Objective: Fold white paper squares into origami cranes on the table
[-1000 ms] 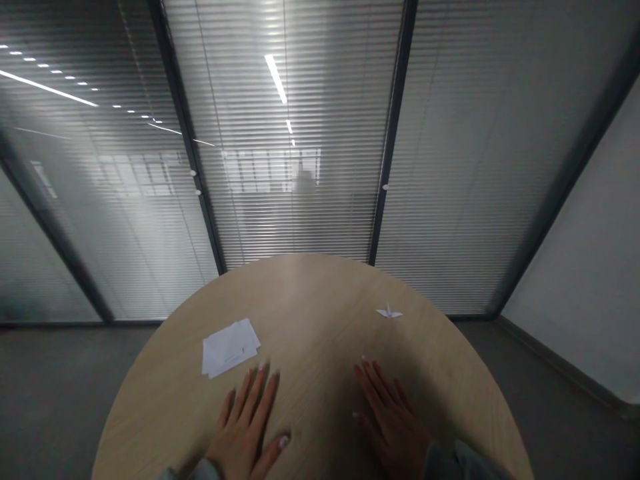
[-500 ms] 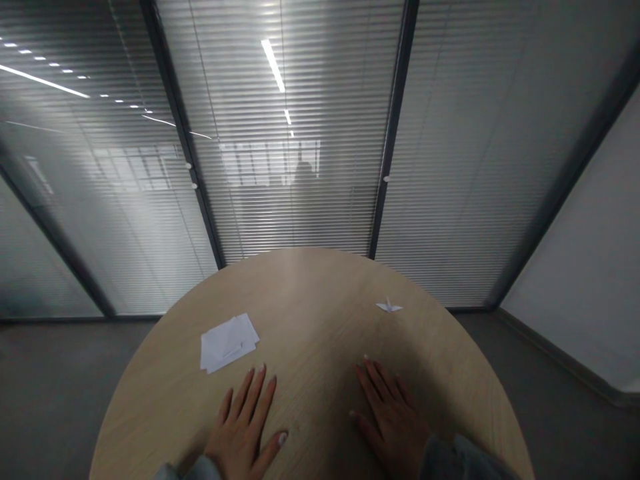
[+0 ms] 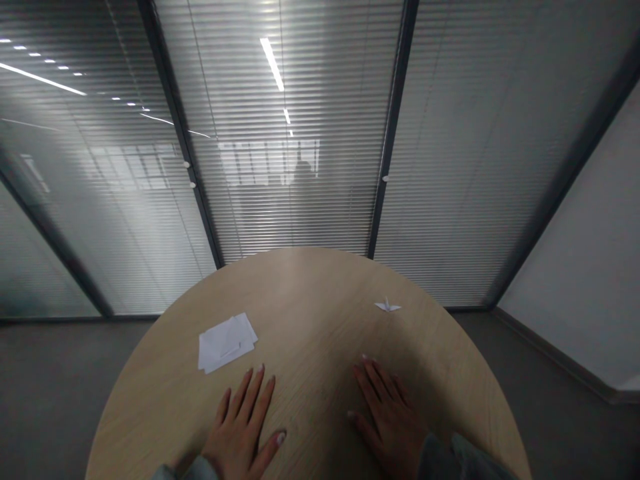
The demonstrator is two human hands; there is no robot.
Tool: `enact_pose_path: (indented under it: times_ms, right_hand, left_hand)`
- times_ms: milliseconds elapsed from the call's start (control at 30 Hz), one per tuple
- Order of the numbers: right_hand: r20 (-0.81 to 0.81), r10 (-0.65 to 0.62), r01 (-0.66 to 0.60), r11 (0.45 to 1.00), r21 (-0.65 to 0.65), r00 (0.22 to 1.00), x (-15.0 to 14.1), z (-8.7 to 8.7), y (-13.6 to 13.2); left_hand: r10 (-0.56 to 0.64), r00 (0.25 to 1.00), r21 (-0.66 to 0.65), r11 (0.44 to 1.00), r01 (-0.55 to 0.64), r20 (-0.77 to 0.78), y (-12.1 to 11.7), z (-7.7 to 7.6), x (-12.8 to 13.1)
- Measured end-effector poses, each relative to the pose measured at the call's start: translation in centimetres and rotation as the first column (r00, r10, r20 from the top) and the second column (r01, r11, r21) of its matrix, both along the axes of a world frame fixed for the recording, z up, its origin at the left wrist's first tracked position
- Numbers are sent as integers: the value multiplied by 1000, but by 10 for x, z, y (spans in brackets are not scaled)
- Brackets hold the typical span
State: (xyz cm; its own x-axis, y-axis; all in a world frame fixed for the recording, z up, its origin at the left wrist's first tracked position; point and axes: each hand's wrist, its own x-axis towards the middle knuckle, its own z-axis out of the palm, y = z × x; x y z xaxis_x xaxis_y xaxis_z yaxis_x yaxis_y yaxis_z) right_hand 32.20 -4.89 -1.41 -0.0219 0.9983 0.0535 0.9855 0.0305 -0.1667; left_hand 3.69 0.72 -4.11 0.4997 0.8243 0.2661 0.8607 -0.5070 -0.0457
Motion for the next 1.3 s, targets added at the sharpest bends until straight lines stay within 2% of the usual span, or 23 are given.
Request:
enact_pose_path:
  times_ms: [67, 167, 433, 733, 1000, 1300]
  right_hand:
    - [-3, -1, 1, 1000, 24, 1000, 1, -3, 1]
    - [-8, 1, -1, 998, 56, 1000, 1, -8, 2]
    - [0, 0, 0, 998, 55, 1000, 3, -10, 2]
    - [-19, -5, 5, 999, 46, 1000, 2, -7, 0]
    - [-13, -7, 7, 998, 57, 1000, 1, -6, 1]
    - [6, -4, 4, 1000, 28, 1000, 1, -4, 1]
  left_hand:
    - [-37, 999, -29, 999, 37, -7, 4, -5, -2]
    - [-15, 1000, -27, 1000, 15, -4, 4, -6, -2]
    - [19, 1000, -8, 1000, -19, -4, -10, 17, 8]
    - [30, 999, -2, 1000, -30, -38, -10, 20, 8]
    - [10, 1000, 0, 1000, -10, -4, -9, 16, 6]
    - [-47, 999, -50, 998, 47, 3, 7, -11, -7]
